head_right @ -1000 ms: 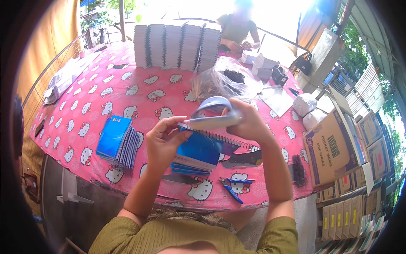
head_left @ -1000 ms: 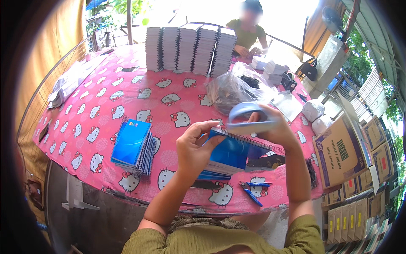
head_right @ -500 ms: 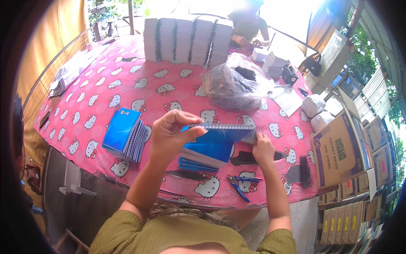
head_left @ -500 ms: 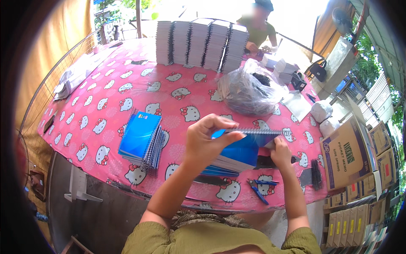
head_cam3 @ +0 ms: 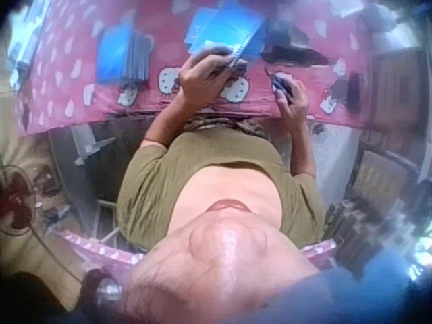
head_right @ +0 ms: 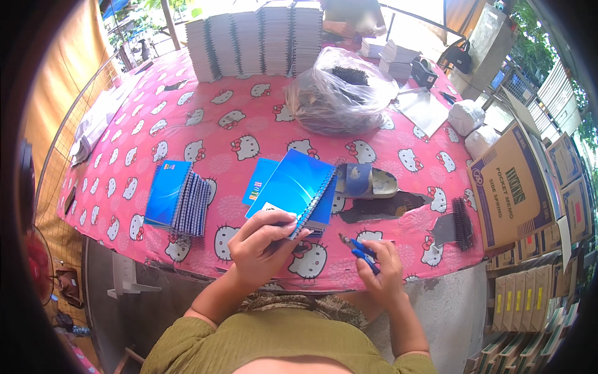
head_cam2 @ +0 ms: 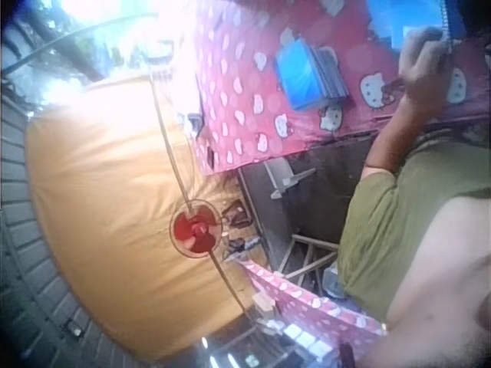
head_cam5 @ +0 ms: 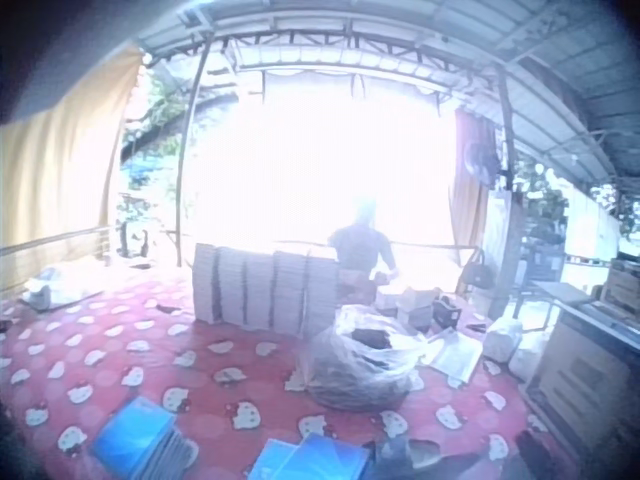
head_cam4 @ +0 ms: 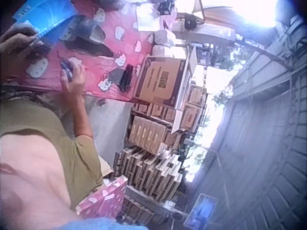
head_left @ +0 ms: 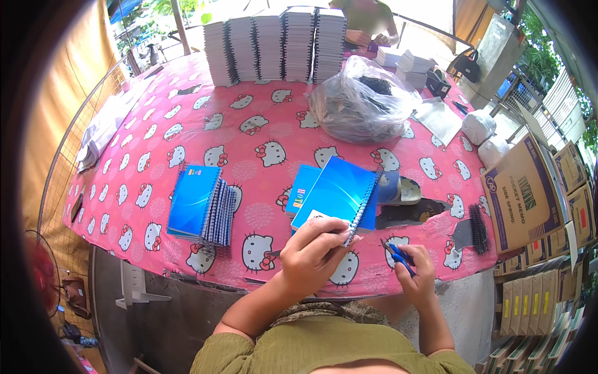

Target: The person binds notebooks by threading a spiral wire through the punched holes of the paper and covers, then trims the excess wire using a pair of pliers.

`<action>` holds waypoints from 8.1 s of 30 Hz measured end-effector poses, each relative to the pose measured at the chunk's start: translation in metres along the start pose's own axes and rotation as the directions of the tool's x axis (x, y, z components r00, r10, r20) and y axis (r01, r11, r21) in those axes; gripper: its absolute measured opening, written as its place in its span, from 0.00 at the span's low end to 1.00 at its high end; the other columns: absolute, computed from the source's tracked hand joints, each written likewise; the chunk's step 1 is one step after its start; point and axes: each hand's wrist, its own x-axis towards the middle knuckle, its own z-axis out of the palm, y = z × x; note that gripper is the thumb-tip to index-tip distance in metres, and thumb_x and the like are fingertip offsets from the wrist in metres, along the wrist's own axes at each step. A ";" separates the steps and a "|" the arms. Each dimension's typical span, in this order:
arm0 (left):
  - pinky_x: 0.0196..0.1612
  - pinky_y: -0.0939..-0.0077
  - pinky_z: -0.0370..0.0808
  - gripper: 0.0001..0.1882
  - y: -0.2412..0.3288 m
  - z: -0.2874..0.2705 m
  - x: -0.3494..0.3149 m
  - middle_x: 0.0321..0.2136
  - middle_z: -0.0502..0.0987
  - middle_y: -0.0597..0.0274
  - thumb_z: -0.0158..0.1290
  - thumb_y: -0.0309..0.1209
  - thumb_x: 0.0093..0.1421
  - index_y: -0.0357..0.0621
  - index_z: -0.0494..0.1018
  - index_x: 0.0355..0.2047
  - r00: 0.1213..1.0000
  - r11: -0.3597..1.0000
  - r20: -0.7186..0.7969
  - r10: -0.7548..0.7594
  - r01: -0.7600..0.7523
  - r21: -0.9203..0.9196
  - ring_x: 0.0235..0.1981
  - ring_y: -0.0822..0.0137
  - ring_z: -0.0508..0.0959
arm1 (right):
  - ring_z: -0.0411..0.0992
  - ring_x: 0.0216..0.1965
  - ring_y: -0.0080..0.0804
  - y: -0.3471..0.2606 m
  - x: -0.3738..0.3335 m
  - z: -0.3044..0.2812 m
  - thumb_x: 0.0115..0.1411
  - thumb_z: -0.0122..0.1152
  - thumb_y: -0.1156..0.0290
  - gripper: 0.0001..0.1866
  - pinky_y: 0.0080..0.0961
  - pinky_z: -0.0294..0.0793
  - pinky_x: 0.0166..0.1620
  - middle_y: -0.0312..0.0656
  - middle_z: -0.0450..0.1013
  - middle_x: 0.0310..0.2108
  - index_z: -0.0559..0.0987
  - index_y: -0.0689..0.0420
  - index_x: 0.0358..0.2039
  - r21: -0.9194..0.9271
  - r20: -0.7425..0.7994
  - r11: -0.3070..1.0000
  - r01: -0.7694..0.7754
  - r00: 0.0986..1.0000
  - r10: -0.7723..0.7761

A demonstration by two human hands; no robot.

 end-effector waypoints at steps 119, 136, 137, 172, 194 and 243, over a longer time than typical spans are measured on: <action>0.44 0.64 0.70 0.17 -0.009 0.001 0.072 0.31 0.77 0.64 0.70 0.35 0.37 0.45 0.77 0.26 0.999 0.967 0.010 -0.040 0.036 0.253 0.40 0.59 0.72 | 0.76 0.37 0.33 0.022 0.184 -0.050 0.61 0.58 0.64 0.16 0.33 0.76 0.45 0.40 0.76 0.35 0.73 0.57 0.46 0.129 -0.094 0.765 0.631 0.776 -0.624; 0.44 0.67 0.74 0.23 -0.011 -0.014 0.069 0.36 0.71 0.60 0.72 0.30 0.38 0.42 0.76 0.35 0.964 0.944 -0.062 -0.257 0.265 0.196 0.40 0.64 0.73 | 0.75 0.34 0.31 -0.059 0.198 -0.034 0.47 0.66 0.74 0.17 0.29 0.76 0.37 0.41 0.76 0.34 0.75 0.61 0.38 -0.079 0.134 0.915 0.396 0.914 -0.384; 0.44 0.69 0.75 0.23 -0.015 -0.015 0.066 0.36 0.71 0.61 0.71 0.29 0.39 0.42 0.75 0.37 0.948 0.938 -0.066 -0.310 0.316 0.139 0.41 0.65 0.73 | 0.75 0.34 0.31 -0.060 0.195 -0.031 0.46 0.66 0.74 0.17 0.29 0.76 0.38 0.40 0.77 0.33 0.75 0.61 0.39 0.253 0.135 0.910 0.329 0.919 -0.369; 0.33 0.75 0.76 0.14 0.006 0.002 0.008 0.34 0.78 0.57 0.64 0.17 0.43 0.37 0.77 0.33 0.998 0.999 -0.053 -0.045 0.044 -0.016 0.33 0.62 0.79 | 0.63 0.54 0.52 0.057 -0.020 0.023 0.51 0.68 0.63 0.32 0.43 0.62 0.56 0.53 0.65 0.53 0.69 0.62 0.54 -0.520 -0.047 0.854 -0.020 0.999 -0.005; 0.35 0.70 0.78 0.10 0.003 -0.039 0.019 0.34 0.79 0.52 0.61 0.16 0.47 0.33 0.78 0.32 0.983 0.983 -0.034 0.179 -0.178 0.035 0.32 0.60 0.79 | 0.72 0.43 0.30 -0.086 0.024 0.006 0.58 0.60 0.63 0.21 0.25 0.70 0.45 0.46 0.73 0.42 0.76 0.64 0.47 0.633 0.323 0.715 -0.297 0.941 0.105; 0.36 0.68 0.76 0.08 -0.065 0.007 0.102 0.27 0.81 0.53 0.63 0.25 0.50 0.40 0.81 0.32 0.805 0.930 0.469 -0.363 0.343 0.131 0.30 0.62 0.80 | 0.74 0.28 0.28 0.002 0.108 -0.053 0.51 0.65 0.80 0.10 0.24 0.71 0.31 0.41 0.75 0.31 0.80 0.61 0.36 -0.116 -0.241 0.975 0.191 0.947 -0.214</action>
